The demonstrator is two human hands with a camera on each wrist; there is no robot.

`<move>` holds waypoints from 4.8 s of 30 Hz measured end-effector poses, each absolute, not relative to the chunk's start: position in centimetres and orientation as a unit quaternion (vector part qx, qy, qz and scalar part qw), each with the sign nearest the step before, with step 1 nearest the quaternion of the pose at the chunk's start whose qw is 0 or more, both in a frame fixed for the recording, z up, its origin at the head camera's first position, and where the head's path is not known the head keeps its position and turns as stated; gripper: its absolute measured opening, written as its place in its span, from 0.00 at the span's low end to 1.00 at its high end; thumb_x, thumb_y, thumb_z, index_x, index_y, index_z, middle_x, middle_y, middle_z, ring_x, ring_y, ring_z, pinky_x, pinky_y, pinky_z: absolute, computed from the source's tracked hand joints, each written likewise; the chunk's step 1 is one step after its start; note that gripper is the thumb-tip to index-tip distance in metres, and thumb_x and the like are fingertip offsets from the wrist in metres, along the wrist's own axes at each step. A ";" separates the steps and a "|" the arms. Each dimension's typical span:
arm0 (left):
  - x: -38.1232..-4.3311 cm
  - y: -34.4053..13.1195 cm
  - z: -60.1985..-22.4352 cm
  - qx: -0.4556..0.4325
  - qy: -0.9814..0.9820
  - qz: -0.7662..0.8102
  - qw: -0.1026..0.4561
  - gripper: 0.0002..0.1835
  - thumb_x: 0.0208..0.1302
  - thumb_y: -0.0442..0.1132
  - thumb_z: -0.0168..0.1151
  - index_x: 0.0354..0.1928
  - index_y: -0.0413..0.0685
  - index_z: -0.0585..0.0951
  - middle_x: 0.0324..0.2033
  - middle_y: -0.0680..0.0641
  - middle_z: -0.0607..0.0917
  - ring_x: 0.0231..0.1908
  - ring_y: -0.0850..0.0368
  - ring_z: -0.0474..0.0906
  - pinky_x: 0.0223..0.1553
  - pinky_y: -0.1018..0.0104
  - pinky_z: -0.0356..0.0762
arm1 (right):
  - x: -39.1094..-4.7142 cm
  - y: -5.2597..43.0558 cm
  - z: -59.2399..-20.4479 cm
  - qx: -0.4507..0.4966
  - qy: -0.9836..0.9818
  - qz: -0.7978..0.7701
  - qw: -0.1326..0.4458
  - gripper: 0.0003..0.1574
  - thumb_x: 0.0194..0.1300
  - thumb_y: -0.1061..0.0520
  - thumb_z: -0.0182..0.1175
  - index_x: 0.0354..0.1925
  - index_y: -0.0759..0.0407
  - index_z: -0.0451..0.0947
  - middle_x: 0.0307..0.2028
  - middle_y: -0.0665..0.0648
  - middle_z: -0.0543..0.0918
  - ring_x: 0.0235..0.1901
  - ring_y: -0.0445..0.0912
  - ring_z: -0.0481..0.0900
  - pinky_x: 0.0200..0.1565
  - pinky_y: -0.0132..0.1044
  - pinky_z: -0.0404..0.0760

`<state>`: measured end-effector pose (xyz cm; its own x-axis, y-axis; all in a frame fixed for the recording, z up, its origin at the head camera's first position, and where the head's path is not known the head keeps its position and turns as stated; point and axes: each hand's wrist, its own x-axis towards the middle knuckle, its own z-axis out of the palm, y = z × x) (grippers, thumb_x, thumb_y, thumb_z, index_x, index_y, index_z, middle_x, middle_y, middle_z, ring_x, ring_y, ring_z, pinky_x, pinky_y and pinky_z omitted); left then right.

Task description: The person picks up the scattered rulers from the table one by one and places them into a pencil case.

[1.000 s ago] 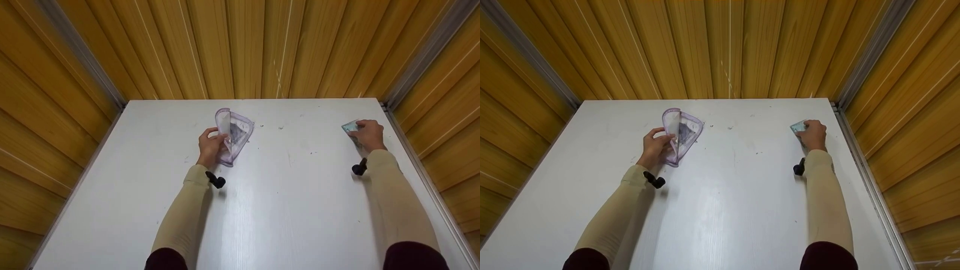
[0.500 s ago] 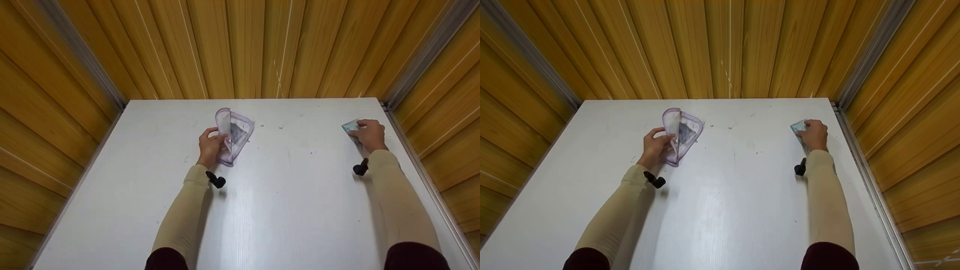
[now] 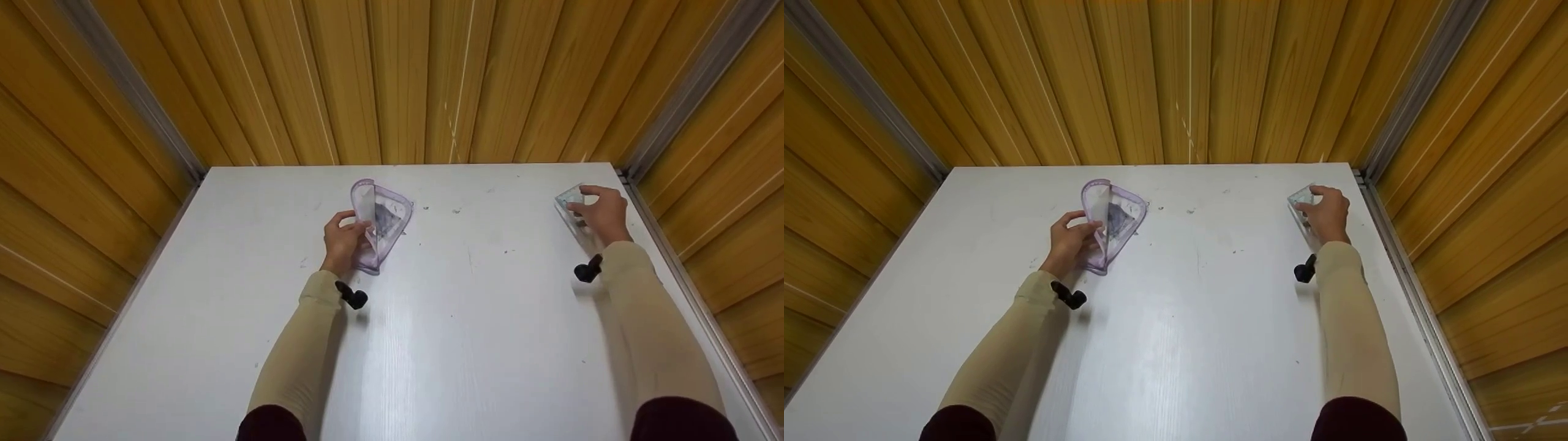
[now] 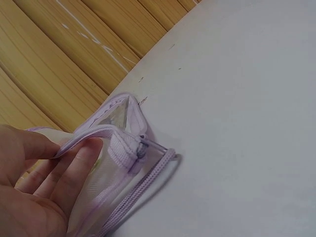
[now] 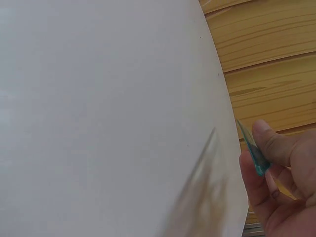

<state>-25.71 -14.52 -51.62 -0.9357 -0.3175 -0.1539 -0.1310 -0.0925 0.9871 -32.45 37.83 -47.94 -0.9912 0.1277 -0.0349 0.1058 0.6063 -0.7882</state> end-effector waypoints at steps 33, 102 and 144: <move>-25.8 -14.3 -51.5 0.163 -0.672 -0.719 0.070 0.23 0.64 0.30 0.70 0.61 0.39 0.78 0.40 0.37 0.90 0.31 0.55 0.87 0.30 0.68 0.83 | -32.7 36.7 -46.5 -0.066 -0.888 0.455 0.028 0.43 0.71 0.47 0.66 0.77 0.53 0.63 0.78 0.62 0.59 0.69 0.58 0.70 0.69 0.50 0.71; -24.9 -14.4 -50.9 0.162 -0.659 -0.731 0.073 0.22 0.65 0.29 0.68 0.60 0.40 0.78 0.41 0.35 0.89 0.28 0.54 0.87 0.27 0.64 0.86 | -32.7 26.2 -44.9 0.009 -0.845 0.534 0.007 0.41 0.67 0.58 0.71 0.74 0.53 0.69 0.57 0.60 0.77 0.41 0.45 0.86 0.36 0.34 0.87; -25.1 -14.6 -50.7 0.149 -0.658 -0.735 0.071 0.21 0.68 0.30 0.67 0.62 0.41 0.78 0.40 0.38 0.90 0.31 0.51 0.88 0.27 0.63 0.86 | -34.8 18.2 -45.4 0.049 -0.837 0.545 -0.008 0.40 0.67 0.61 0.70 0.74 0.54 0.69 0.57 0.59 0.78 0.38 0.46 0.81 0.35 0.32 0.86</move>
